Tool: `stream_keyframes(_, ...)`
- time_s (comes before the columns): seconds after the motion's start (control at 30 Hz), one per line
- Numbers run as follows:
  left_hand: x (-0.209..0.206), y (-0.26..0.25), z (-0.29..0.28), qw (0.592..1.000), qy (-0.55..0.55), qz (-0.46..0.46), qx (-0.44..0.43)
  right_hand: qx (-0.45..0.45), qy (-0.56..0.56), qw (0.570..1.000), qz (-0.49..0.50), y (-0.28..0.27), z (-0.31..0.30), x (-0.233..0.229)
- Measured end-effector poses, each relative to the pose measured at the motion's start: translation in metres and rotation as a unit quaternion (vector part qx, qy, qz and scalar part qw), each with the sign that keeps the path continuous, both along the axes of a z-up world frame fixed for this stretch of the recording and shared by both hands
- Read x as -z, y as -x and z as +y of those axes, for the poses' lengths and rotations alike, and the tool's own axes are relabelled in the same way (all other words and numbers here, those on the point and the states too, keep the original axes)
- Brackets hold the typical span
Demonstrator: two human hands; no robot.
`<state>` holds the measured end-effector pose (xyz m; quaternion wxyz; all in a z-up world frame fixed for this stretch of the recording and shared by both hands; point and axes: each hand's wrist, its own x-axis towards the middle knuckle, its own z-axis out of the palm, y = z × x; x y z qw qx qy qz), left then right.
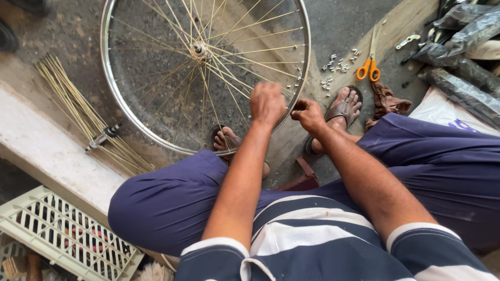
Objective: The person sits on the floor and works on a bicycle wheel, repeatedly picking up small metal nuts and screwing them onto the spokes near the rim. The person handles the wheel and the nuts by hand, moving around the circumference of the wheel to secure the components.
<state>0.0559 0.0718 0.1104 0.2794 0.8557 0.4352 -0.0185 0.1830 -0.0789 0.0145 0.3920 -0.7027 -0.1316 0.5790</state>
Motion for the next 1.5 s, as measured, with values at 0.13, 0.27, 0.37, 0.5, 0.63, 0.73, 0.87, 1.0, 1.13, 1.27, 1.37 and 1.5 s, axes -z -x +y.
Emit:
stream_keyframes(0.13, 0.013, -0.013, 0.013, 0.962, 0.136, 0.127, 0.201, -0.006, -0.020, 0.999, 0.024, -0.003, 0.003, -0.003)
stream_keyframes(0.27, 0.030, -0.008, 0.009, 0.949, 0.198, 0.135, 0.203, -0.008, -0.017, 0.999, 0.045, -0.006, -0.005, -0.006)
stream_keyframes(0.37, 0.039, -0.012, 0.007, 0.941, 0.200, 0.168, 0.213, 0.012, 0.019, 0.998, 0.064, -0.006, 0.000, -0.013)
stream_keyframes(0.5, 0.034, -0.014, 0.013, 0.938, 0.245, 0.152, 0.191, 0.023, 0.040, 0.996, 0.079, -0.010, 0.007, -0.029)
stream_keyframes(0.63, 0.019, -0.014, 0.011, 0.950, 0.193, 0.142, 0.201, 0.002, 0.066, 0.997, 0.045, -0.009, 0.006, -0.042)
stream_keyframes(0.73, 0.019, -0.015, 0.018, 0.940, 0.231, 0.151, 0.201, -0.055, 0.070, 0.996, 0.001, -0.007, 0.005, -0.045)
stream_keyframes(0.87, 0.030, -0.011, 0.012, 0.951, 0.183, 0.140, 0.207, -0.136, 0.061, 0.989, -0.015, -0.008, 0.002, -0.042)
stream_keyframes(1.0, 0.040, -0.008, 0.013, 0.953, 0.218, 0.097, 0.186, -0.164, 0.067, 0.984, 0.009, -0.010, -0.004, -0.033)
stream_keyframes(1.13, 0.040, -0.012, 0.007, 0.958, 0.176, 0.120, 0.190, -0.109, 0.082, 0.990, 0.038, -0.002, -0.005, -0.030)
stream_keyframes(1.27, 0.036, -0.013, 0.014, 0.951, 0.219, 0.127, 0.178, -0.129, 0.087, 0.988, 0.018, 0.000, 0.006, -0.050)
stream_keyframes(1.37, 0.034, -0.011, 0.010, 0.957, 0.182, 0.125, 0.190, -0.171, 0.135, 0.976, -0.013, 0.002, 0.018, -0.072)
stream_keyframes(1.5, 0.036, -0.007, 0.013, 0.953, 0.206, 0.113, 0.191, -0.203, 0.155, 0.966, -0.048, 0.002, 0.023, -0.086)
